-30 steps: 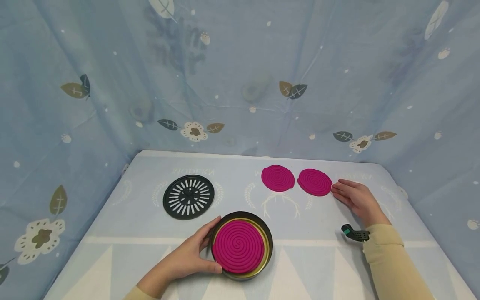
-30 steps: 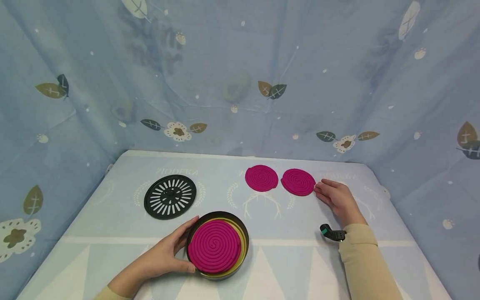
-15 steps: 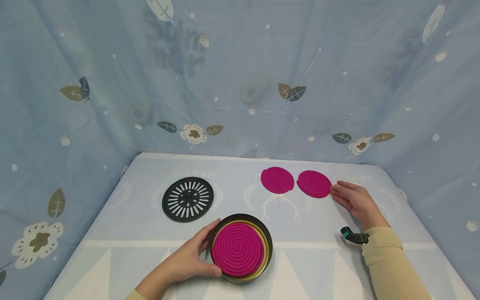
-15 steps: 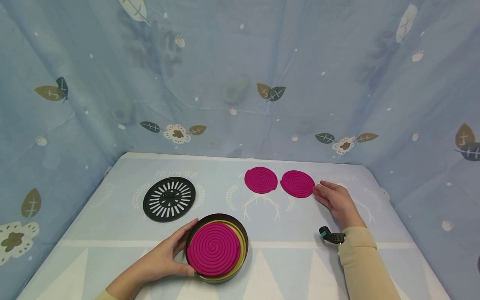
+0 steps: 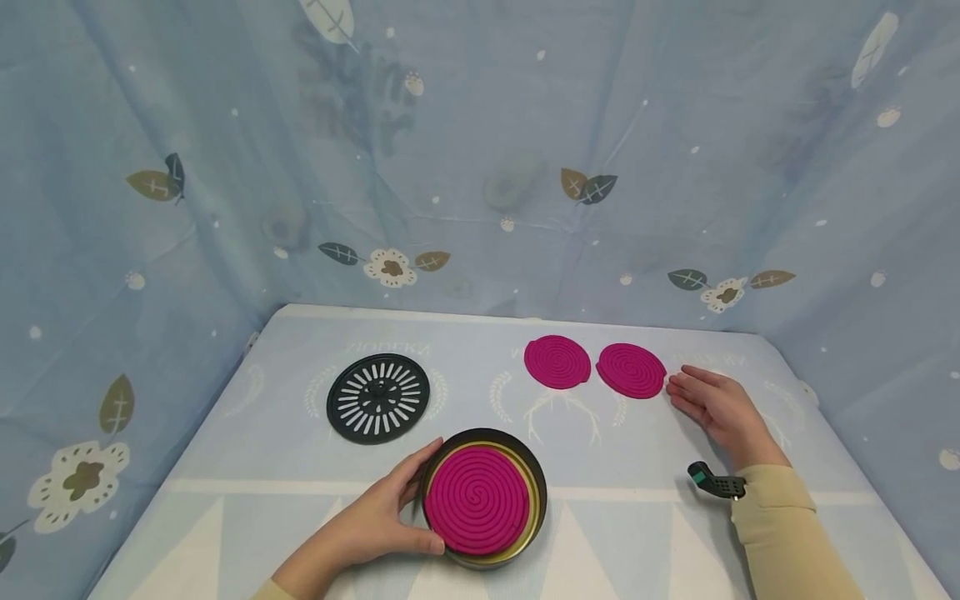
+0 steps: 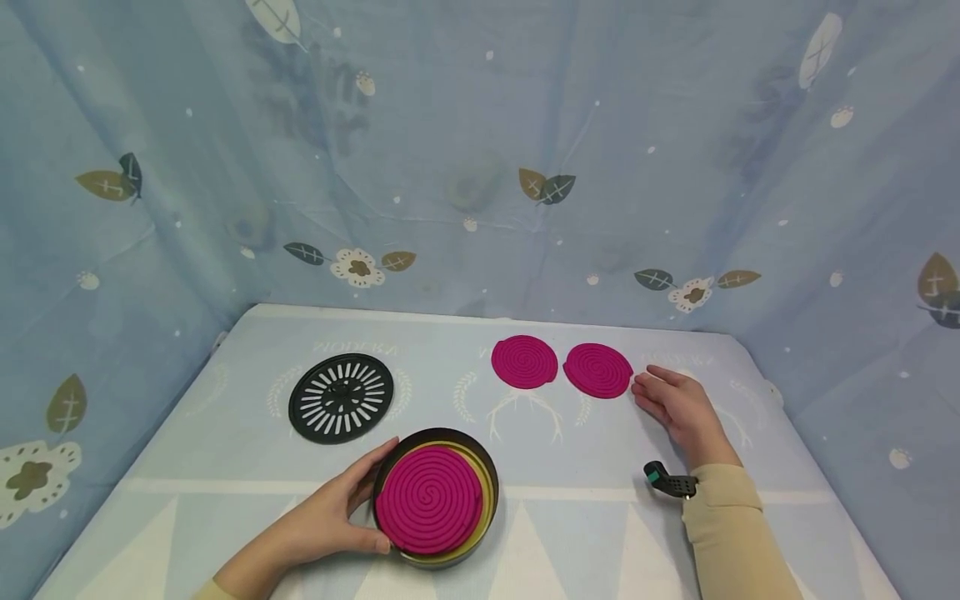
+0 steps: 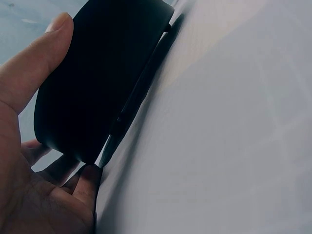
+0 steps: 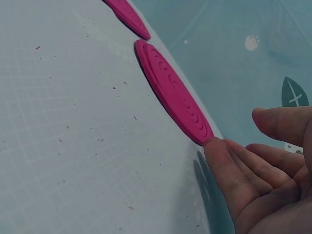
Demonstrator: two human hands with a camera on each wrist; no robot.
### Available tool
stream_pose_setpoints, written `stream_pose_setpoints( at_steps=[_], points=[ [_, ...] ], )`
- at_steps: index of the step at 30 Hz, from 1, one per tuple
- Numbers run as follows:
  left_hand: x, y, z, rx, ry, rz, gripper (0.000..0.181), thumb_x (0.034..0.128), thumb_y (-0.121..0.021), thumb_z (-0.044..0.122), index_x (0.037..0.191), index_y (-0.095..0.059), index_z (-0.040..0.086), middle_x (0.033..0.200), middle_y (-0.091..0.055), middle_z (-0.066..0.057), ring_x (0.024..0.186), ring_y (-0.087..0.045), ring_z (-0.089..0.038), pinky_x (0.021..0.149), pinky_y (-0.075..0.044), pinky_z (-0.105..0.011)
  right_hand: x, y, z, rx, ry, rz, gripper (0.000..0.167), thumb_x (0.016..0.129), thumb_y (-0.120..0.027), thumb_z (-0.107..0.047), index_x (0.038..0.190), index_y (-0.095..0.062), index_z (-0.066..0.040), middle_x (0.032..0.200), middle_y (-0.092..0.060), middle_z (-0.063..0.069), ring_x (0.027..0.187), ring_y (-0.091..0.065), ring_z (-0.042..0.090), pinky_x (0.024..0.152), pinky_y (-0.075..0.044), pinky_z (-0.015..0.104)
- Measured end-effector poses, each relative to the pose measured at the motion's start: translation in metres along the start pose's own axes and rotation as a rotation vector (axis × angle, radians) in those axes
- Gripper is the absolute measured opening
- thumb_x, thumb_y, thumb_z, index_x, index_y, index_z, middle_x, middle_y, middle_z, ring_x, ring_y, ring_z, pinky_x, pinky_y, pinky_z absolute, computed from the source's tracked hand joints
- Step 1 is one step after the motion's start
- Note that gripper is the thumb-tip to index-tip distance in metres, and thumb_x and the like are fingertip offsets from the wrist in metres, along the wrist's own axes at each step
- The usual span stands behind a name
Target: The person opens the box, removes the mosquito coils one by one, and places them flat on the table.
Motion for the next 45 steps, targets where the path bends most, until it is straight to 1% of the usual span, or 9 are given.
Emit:
stream_pose_setpoints(
  at_steps=[5, 11, 16, 19, 24, 28, 32, 39, 45],
  points=[
    [0.001, 0.0, 0.0, 0.008, -0.013, 0.001, 0.122, 0.064, -0.095, 0.025, 0.159, -0.019, 0.02, 0.161, -0.023, 0.001, 0.143, -0.03, -0.016, 0.114, -0.028, -0.021, -0.005, -0.001, -0.005, -0.016, 0.016, -0.006, 0.08, 0.098, -0.065, -0.024, 0.156, -0.016, 0.001, 0.12, -0.065, 0.002, 0.107, -0.066, 0.012, 0.096, -0.052, 0.031],
    [0.0, 0.001, -0.002, 0.012, 0.001, 0.004, 0.123, 0.0627, -0.095, 0.027, 0.159, -0.02, 0.021, 0.16, -0.024, 0.001, 0.14, -0.036, -0.017, 0.113, -0.029, -0.02, -0.009, -0.003, -0.009, -0.056, 0.034, -0.005, 0.077, 0.099, -0.063, -0.022, 0.156, -0.018, 0.0, 0.122, -0.062, 0.001, 0.106, -0.066, 0.011, 0.095, -0.053, 0.031],
    [0.0, 0.001, -0.001, 0.024, 0.007, 0.008, 0.124, 0.0615, -0.096, 0.028, 0.159, -0.02, 0.021, 0.16, -0.025, 0.0, 0.141, -0.035, -0.018, 0.113, -0.029, -0.021, -0.013, -0.006, -0.012, -0.076, 0.044, -0.013, 0.077, 0.099, -0.063, -0.025, 0.157, -0.019, -0.001, 0.126, -0.059, 0.003, 0.108, -0.065, 0.012, 0.096, -0.052, 0.031],
    [0.0, 0.001, -0.001, 0.023, 0.015, 0.012, 0.124, 0.0609, -0.096, 0.029, 0.159, -0.02, 0.021, 0.16, -0.025, 0.0, 0.14, -0.036, -0.018, 0.113, -0.029, -0.021, -0.014, -0.011, -0.016, -0.072, 0.065, -0.036, 0.077, 0.098, -0.063, -0.025, 0.156, -0.019, 0.001, 0.127, -0.059, 0.003, 0.111, -0.065, 0.013, 0.095, -0.052, 0.03],
    [0.0, -0.001, -0.004, 0.021, 0.035, 0.007, 0.124, 0.0609, -0.096, 0.03, 0.159, -0.02, 0.023, 0.16, -0.025, 0.0, 0.139, -0.038, -0.016, 0.113, -0.029, -0.02, -0.019, -0.021, -0.026, -0.039, 0.107, -0.085, 0.074, 0.1, -0.062, -0.018, 0.155, -0.018, 0.005, 0.116, -0.066, -0.006, 0.112, -0.065, 0.016, 0.094, -0.053, 0.031],
    [0.0, 0.0, -0.005, 0.028, 0.041, 0.01, 0.124, 0.0611, -0.096, 0.03, 0.159, -0.021, 0.023, 0.159, -0.025, 0.002, 0.139, -0.037, -0.015, 0.113, -0.03, -0.02, -0.023, -0.028, -0.033, -0.035, 0.134, -0.103, 0.073, 0.099, -0.062, -0.017, 0.154, -0.019, 0.005, 0.111, -0.068, -0.01, 0.109, -0.066, 0.015, 0.093, -0.054, 0.031],
    [0.0, 0.0, -0.003, 0.043, 0.041, 0.014, 0.123, 0.0616, -0.096, 0.031, 0.159, -0.02, 0.023, 0.159, -0.025, 0.003, 0.141, -0.035, -0.015, 0.113, -0.031, -0.021, -0.026, -0.034, -0.037, -0.034, 0.149, -0.121, 0.073, 0.098, -0.063, -0.016, 0.154, -0.021, 0.006, 0.113, -0.067, -0.008, 0.109, -0.066, 0.016, 0.093, -0.054, 0.032],
    [-0.001, -0.001, -0.002, 0.049, 0.035, 0.012, 0.123, 0.0623, -0.095, 0.032, 0.159, -0.02, 0.023, 0.159, -0.026, 0.004, 0.14, -0.037, -0.014, 0.113, -0.032, -0.022, -0.029, -0.041, -0.039, -0.014, 0.161, -0.152, 0.072, 0.098, -0.063, -0.014, 0.154, -0.021, 0.006, 0.116, -0.066, -0.004, 0.109, -0.066, 0.017, 0.094, -0.052, 0.033],
    [0.0, 0.001, 0.001, 0.067, 0.021, 0.011, 0.123, 0.0626, -0.095, 0.033, 0.159, -0.02, 0.022, 0.159, -0.025, 0.005, 0.142, -0.031, -0.013, 0.113, -0.032, -0.022, -0.031, -0.051, -0.043, -0.04, 0.177, -0.179, 0.07, 0.099, -0.063, -0.016, 0.153, -0.024, 0.006, 0.122, -0.063, -0.001, 0.11, -0.065, 0.019, 0.095, -0.052, 0.033]
  ],
)
Point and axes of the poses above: each hand's wrist, its own x-axis towards the middle knuckle, its own y-axis out of the back of the hand, z = x × y, the point moved 10 cm from there along x, towards the middle knuckle
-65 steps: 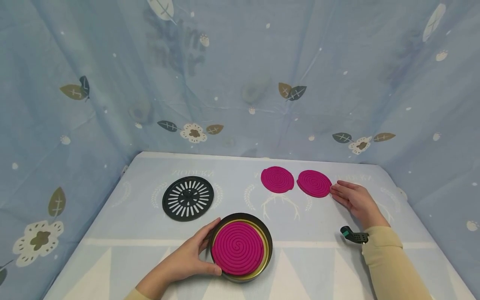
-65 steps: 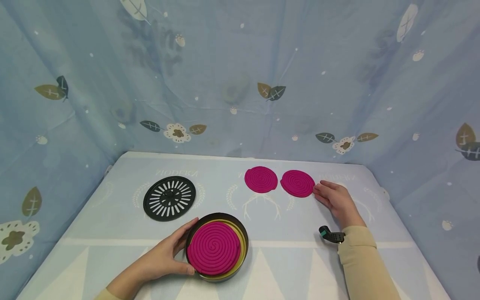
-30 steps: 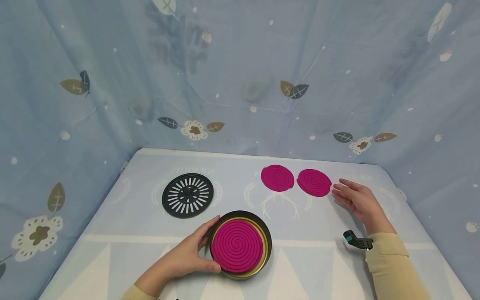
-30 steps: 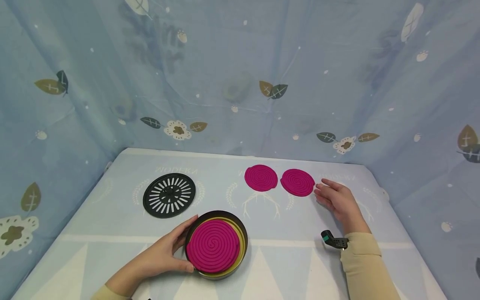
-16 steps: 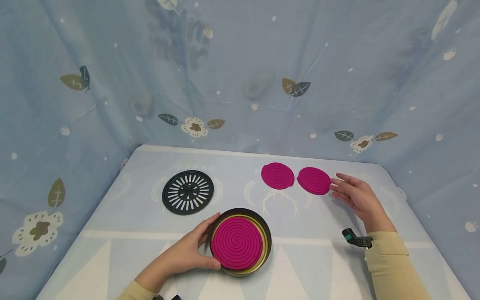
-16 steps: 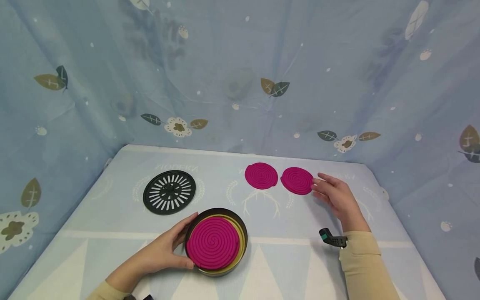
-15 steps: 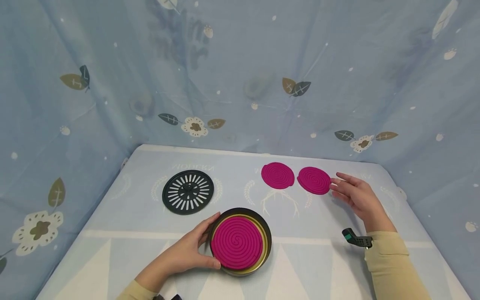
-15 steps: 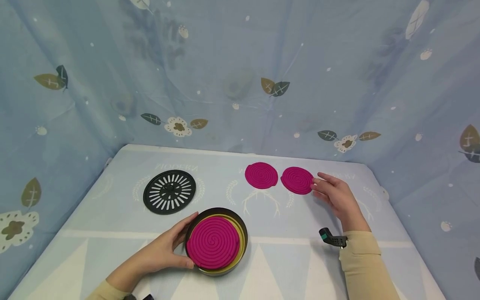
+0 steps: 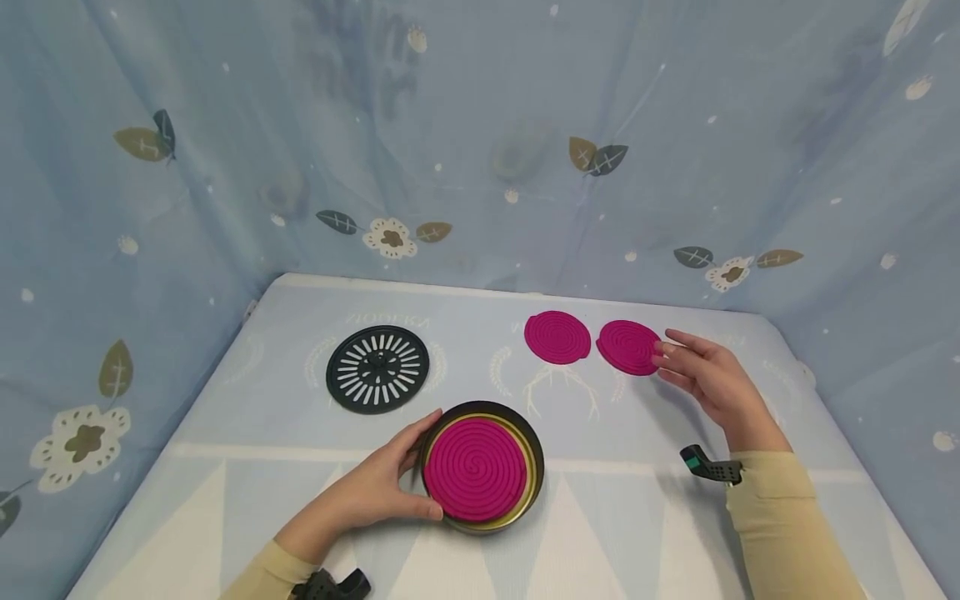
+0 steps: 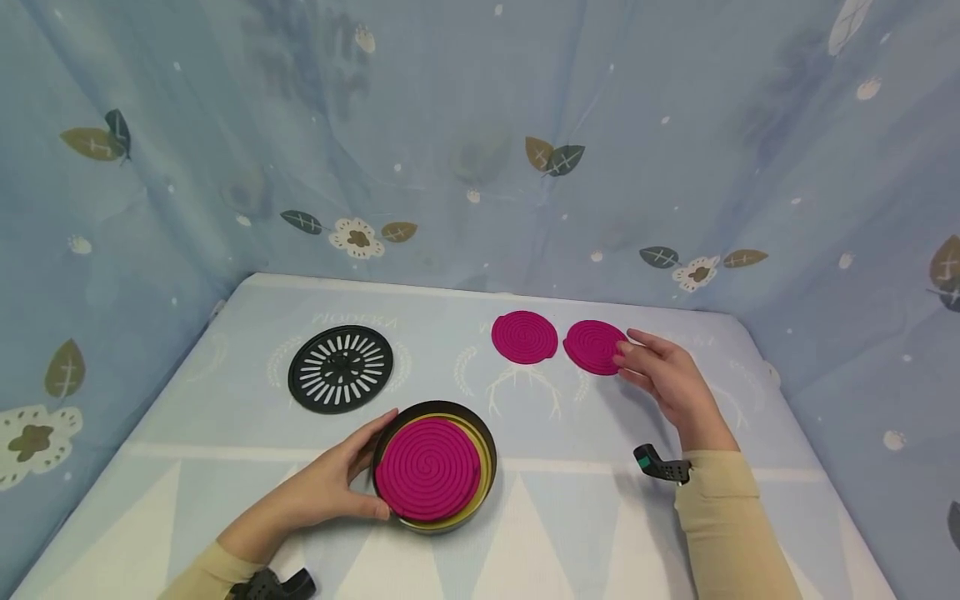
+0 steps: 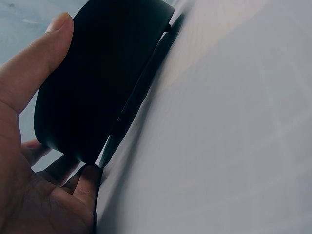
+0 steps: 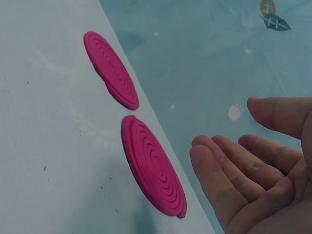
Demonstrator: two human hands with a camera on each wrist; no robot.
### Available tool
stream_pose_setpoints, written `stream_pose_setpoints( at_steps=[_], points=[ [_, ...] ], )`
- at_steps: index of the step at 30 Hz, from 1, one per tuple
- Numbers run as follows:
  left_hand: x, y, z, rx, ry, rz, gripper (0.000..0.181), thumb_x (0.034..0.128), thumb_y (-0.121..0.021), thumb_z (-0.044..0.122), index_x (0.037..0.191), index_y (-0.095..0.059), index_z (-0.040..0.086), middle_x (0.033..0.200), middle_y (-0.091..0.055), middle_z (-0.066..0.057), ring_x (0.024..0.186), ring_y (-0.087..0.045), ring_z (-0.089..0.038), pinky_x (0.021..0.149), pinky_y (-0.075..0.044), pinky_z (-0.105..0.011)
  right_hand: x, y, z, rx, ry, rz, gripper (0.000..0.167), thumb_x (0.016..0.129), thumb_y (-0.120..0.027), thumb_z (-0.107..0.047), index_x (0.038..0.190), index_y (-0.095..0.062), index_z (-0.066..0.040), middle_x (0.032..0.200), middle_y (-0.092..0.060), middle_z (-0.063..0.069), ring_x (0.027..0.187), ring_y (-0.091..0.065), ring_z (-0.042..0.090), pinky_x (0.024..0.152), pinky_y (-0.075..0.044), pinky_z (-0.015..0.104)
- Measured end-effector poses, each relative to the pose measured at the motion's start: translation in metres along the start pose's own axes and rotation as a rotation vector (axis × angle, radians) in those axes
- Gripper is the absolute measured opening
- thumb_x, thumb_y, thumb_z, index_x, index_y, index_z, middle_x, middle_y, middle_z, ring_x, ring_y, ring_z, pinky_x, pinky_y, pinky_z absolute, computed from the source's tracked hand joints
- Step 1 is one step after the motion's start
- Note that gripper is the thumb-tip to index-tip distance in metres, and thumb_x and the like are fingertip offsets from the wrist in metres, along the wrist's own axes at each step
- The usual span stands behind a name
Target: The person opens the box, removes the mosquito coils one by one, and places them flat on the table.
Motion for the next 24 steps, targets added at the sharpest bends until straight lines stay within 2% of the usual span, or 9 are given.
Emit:
stream_pose_setpoints(
  at_steps=[7, 14, 18, 24],
  points=[
    [0.005, 0.005, 0.003, 0.009, -0.019, -0.001, 0.124, 0.0617, -0.096, 0.033, 0.159, -0.02, 0.02, 0.159, -0.024, 0.007, 0.144, -0.027, -0.011, 0.113, -0.031, -0.022, 0.002, -0.01, -0.01, -0.024, 0.015, -0.004, 0.07, 0.098, -0.064, -0.017, 0.152, -0.027, 0.006, 0.132, -0.058, 0.008, 0.109, -0.066, 0.02, 0.094, -0.052, 0.033],
    [0.003, 0.002, 0.002, 0.013, -0.027, -0.003, 0.123, 0.0629, -0.095, 0.034, 0.159, -0.02, 0.018, 0.161, -0.023, 0.003, 0.145, -0.025, -0.015, 0.114, -0.03, -0.025, 0.0, -0.023, -0.015, -0.052, 0.027, -0.016, 0.066, 0.098, -0.064, -0.017, 0.149, -0.03, 0.008, 0.124, -0.064, 0.002, 0.105, -0.068, 0.018, 0.092, -0.055, 0.031],
    [0.002, 0.001, 0.0, 0.017, -0.005, 0.001, 0.124, 0.0617, -0.095, 0.035, 0.159, -0.021, 0.02, 0.16, -0.023, 0.005, 0.144, -0.026, -0.014, 0.114, -0.03, -0.024, -0.003, -0.034, -0.016, -0.065, 0.027, -0.043, 0.066, 0.098, -0.063, -0.017, 0.149, -0.03, 0.009, 0.125, -0.062, 0.003, 0.105, -0.068, 0.019, 0.091, -0.055, 0.031],
    [0.0, -0.001, 0.0, 0.02, -0.021, 0.003, 0.122, 0.0631, -0.095, 0.036, 0.159, -0.021, 0.018, 0.161, -0.023, 0.002, 0.145, -0.026, -0.018, 0.115, -0.03, -0.027, -0.005, -0.051, -0.019, -0.098, 0.043, -0.086, 0.065, 0.099, -0.062, -0.015, 0.149, -0.029, 0.011, 0.127, -0.062, 0.006, 0.106, -0.067, 0.022, 0.091, -0.056, 0.032]
  ],
)
Point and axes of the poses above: each hand's wrist, its own x-axis towards the middle knuckle, its own y-axis out of the back of the hand, z = x × y, the point moved 10 cm from there along x, towards the middle knuckle
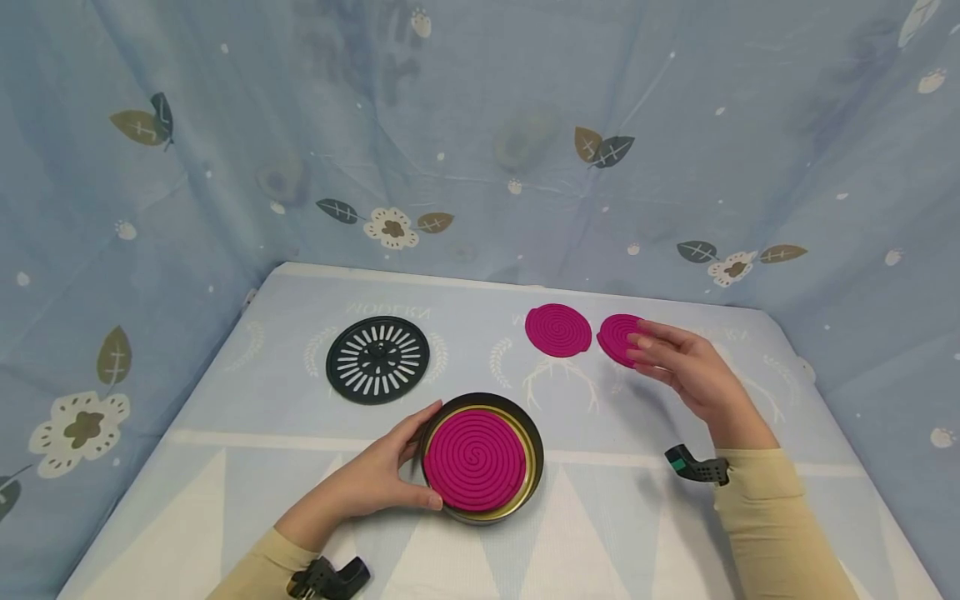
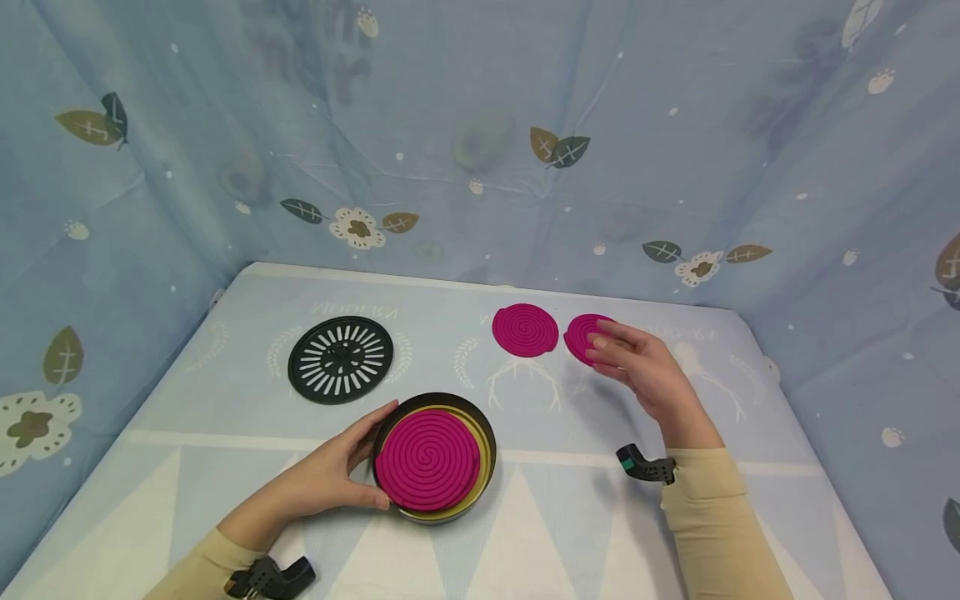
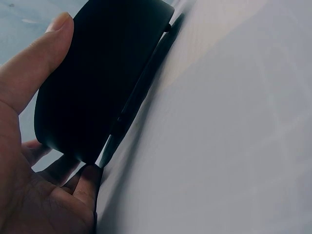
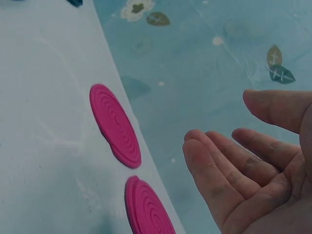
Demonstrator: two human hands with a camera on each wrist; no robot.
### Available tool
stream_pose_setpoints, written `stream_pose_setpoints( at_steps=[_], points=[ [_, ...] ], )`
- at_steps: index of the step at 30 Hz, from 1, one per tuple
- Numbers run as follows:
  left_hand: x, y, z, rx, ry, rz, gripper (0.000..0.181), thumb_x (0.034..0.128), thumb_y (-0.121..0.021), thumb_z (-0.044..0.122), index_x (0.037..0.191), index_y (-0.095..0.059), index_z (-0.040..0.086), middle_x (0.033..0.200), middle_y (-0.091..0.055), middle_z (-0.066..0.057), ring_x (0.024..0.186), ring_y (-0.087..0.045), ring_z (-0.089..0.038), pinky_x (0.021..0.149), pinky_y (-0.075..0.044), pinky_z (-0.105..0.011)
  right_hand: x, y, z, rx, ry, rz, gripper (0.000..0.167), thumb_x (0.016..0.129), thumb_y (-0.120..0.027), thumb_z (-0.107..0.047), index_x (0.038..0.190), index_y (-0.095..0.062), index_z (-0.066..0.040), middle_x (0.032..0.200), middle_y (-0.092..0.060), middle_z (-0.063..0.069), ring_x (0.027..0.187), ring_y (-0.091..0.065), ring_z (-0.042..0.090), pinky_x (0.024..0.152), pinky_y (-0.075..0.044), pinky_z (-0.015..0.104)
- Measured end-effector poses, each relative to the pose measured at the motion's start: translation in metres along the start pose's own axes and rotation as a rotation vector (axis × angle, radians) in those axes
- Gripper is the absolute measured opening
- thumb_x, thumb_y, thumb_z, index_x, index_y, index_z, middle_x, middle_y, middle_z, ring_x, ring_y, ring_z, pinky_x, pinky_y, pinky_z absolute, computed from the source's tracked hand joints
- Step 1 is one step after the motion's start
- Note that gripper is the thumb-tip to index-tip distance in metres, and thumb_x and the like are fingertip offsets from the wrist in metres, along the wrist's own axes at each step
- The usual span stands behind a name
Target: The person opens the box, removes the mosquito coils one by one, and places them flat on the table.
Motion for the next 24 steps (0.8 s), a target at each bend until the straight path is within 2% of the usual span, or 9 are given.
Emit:
stream_pose_setpoints(
  at_steps=[6, 10, 14, 17, 21, 24],
  points=[
    [-0.001, 0.0, 0.001, -0.002, -0.02, 0.0, 0.12, 0.0644, -0.094, 0.035, 0.158, -0.021, 0.017, 0.161, -0.023, 0.0, 0.145, -0.028, -0.021, 0.115, -0.031, -0.029, 0.001, -0.016, -0.004, -0.021, 0.011, -0.03, 0.062, 0.099, -0.062, -0.014, 0.147, -0.033, 0.011, 0.131, -0.059, 0.013, 0.103, -0.069, 0.019, 0.091, -0.056, 0.034],
    [-0.001, 0.001, 0.001, 0.0, -0.01, 0.002, 0.121, 0.0635, -0.095, 0.034, 0.159, -0.021, 0.017, 0.16, -0.023, 0.003, 0.144, -0.028, -0.018, 0.114, -0.031, -0.027, 0.002, -0.027, -0.003, -0.055, -0.003, -0.043, 0.063, 0.098, -0.064, -0.017, 0.147, -0.035, 0.01, 0.134, -0.057, 0.018, 0.105, -0.068, 0.02, 0.092, -0.056, 0.035],
    [0.0, 0.001, 0.0, -0.005, 0.006, 0.005, 0.123, 0.062, -0.096, 0.033, 0.159, -0.021, 0.019, 0.16, -0.024, 0.007, 0.143, -0.028, -0.012, 0.113, -0.031, -0.023, 0.002, -0.036, -0.003, -0.06, -0.006, -0.061, 0.061, 0.098, -0.064, -0.016, 0.145, -0.036, 0.01, 0.13, -0.061, 0.01, 0.113, -0.064, 0.028, 0.094, -0.056, 0.036],
    [0.0, 0.001, 0.0, -0.008, 0.001, 0.003, 0.123, 0.0619, -0.095, 0.034, 0.159, -0.022, 0.019, 0.16, -0.024, 0.007, 0.144, -0.028, -0.013, 0.114, -0.031, -0.023, 0.001, -0.043, -0.004, -0.077, 0.003, -0.075, 0.059, 0.098, -0.063, -0.016, 0.145, -0.037, 0.009, 0.128, -0.062, 0.006, 0.113, -0.064, 0.028, 0.094, -0.055, 0.036],
    [0.0, 0.0, 0.0, -0.006, 0.008, 0.003, 0.123, 0.0616, -0.095, 0.035, 0.159, -0.022, 0.02, 0.159, -0.025, 0.007, 0.143, -0.029, -0.012, 0.113, -0.031, -0.023, -0.002, -0.055, -0.006, -0.101, 0.006, -0.104, 0.059, 0.098, -0.064, -0.017, 0.146, -0.038, 0.007, 0.134, -0.057, 0.017, 0.112, -0.065, 0.026, 0.095, -0.055, 0.036],
    [0.0, 0.001, -0.001, -0.003, 0.017, 0.004, 0.123, 0.0611, -0.095, 0.036, 0.159, -0.022, 0.02, 0.159, -0.025, 0.008, 0.143, -0.029, -0.01, 0.113, -0.031, -0.022, -0.003, -0.065, -0.007, -0.109, 0.004, -0.126, 0.059, 0.098, -0.064, -0.016, 0.146, -0.038, 0.006, 0.138, -0.053, 0.024, 0.115, -0.063, 0.031, 0.094, -0.055, 0.037]
  ],
)
Point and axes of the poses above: each hand's wrist, its own x-axis towards the middle knuckle, its own y-axis out of the back of the hand, z = x × y, the point moved 10 cm from there along x, towards the middle knuckle
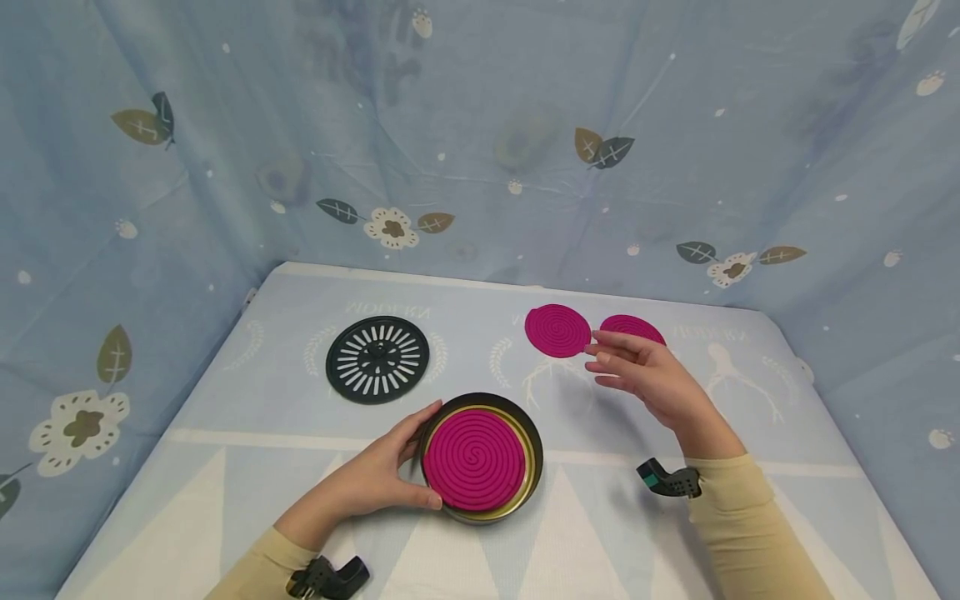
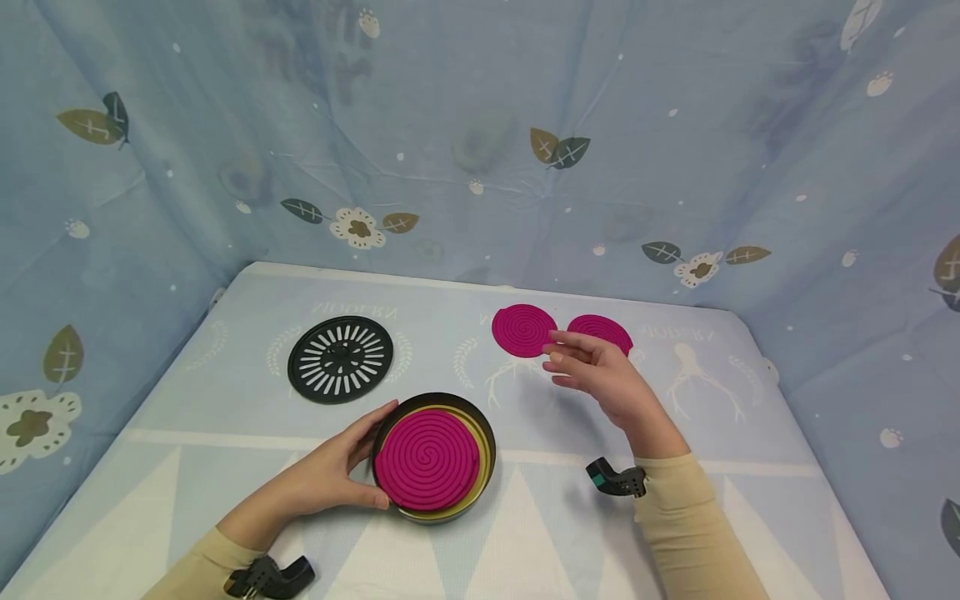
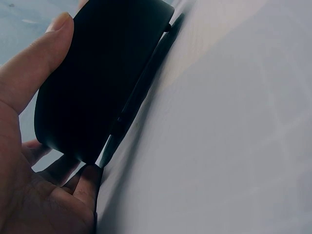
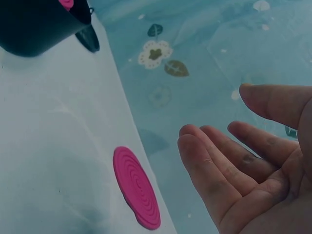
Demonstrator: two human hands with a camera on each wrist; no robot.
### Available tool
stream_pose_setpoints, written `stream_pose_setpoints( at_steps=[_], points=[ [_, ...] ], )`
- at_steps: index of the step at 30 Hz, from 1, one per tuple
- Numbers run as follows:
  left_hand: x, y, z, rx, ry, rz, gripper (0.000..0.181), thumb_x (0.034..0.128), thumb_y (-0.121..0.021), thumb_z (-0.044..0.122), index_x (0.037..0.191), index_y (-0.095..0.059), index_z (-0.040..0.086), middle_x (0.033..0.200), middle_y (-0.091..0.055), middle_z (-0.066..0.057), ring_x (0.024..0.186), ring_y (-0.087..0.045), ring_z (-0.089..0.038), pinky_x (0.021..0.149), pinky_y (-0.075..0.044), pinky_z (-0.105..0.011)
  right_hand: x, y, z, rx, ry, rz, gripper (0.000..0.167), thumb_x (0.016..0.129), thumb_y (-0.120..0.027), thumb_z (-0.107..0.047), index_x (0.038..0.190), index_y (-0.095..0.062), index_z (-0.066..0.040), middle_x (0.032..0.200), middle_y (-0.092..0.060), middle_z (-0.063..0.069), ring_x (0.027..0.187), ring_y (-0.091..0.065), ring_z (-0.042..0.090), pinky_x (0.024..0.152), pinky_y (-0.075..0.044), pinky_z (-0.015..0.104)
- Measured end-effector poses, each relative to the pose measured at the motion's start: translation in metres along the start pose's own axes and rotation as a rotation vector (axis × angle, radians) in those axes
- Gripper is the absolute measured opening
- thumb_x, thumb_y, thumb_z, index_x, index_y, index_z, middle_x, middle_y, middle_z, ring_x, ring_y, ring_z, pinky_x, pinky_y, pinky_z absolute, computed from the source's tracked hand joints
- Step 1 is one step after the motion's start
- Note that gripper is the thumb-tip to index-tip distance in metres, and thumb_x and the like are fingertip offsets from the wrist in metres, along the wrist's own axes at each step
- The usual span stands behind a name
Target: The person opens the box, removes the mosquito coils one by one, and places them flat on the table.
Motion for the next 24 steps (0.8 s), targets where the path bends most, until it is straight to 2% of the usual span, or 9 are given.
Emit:
stream_pose_setpoints(
  at_steps=[9, 13, 19, 24],
  points=[
    [0.001, 0.001, 0.0, -0.003, 0.015, 0.0, 0.123, 0.061, -0.095, 0.037, 0.159, -0.022, 0.022, 0.159, -0.025, 0.008, 0.142, -0.031, -0.011, 0.113, -0.031, -0.022, 0.0, -0.023, -0.004, -0.026, 0.003, -0.045, 0.055, 0.096, -0.066, -0.014, 0.143, -0.045, 0.005, 0.134, -0.057, 0.021, 0.115, -0.061, 0.038, 0.092, -0.057, 0.038],
    [0.001, 0.002, -0.001, 0.003, 0.014, -0.001, 0.123, 0.061, -0.095, 0.037, 0.159, -0.022, 0.023, 0.159, -0.024, 0.008, 0.142, -0.03, -0.011, 0.113, -0.032, -0.022, 0.0, -0.032, -0.005, -0.014, 0.007, -0.067, 0.053, 0.095, -0.067, -0.012, 0.142, -0.047, 0.004, 0.131, -0.059, 0.021, 0.117, -0.057, 0.045, 0.092, -0.057, 0.039],
    [0.001, 0.001, 0.0, -0.008, -0.001, -0.003, 0.123, 0.0616, -0.095, 0.037, 0.159, -0.022, 0.022, 0.159, -0.023, 0.009, 0.143, -0.029, -0.011, 0.113, -0.031, -0.022, -0.001, -0.045, -0.004, -0.019, 0.005, -0.1, 0.051, 0.094, -0.068, -0.011, 0.141, -0.05, 0.0, 0.13, -0.059, 0.022, 0.116, -0.058, 0.045, 0.091, -0.057, 0.041],
    [0.0, 0.001, -0.001, -0.01, 0.004, -0.002, 0.123, 0.0613, -0.095, 0.037, 0.159, -0.021, 0.022, 0.159, -0.023, 0.008, 0.143, -0.029, -0.012, 0.113, -0.031, -0.022, 0.0, -0.057, -0.002, -0.018, 0.0, -0.134, 0.053, 0.094, -0.068, -0.012, 0.142, -0.049, 0.001, 0.13, -0.059, 0.022, 0.116, -0.057, 0.046, 0.092, -0.057, 0.042]
  ],
)
Point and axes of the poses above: each hand's wrist, its own x-axis towards the middle knuckle, its own y-axis out of the back of the hand, z = x × y, the point moved 10 cm from there along x, towards the middle knuckle
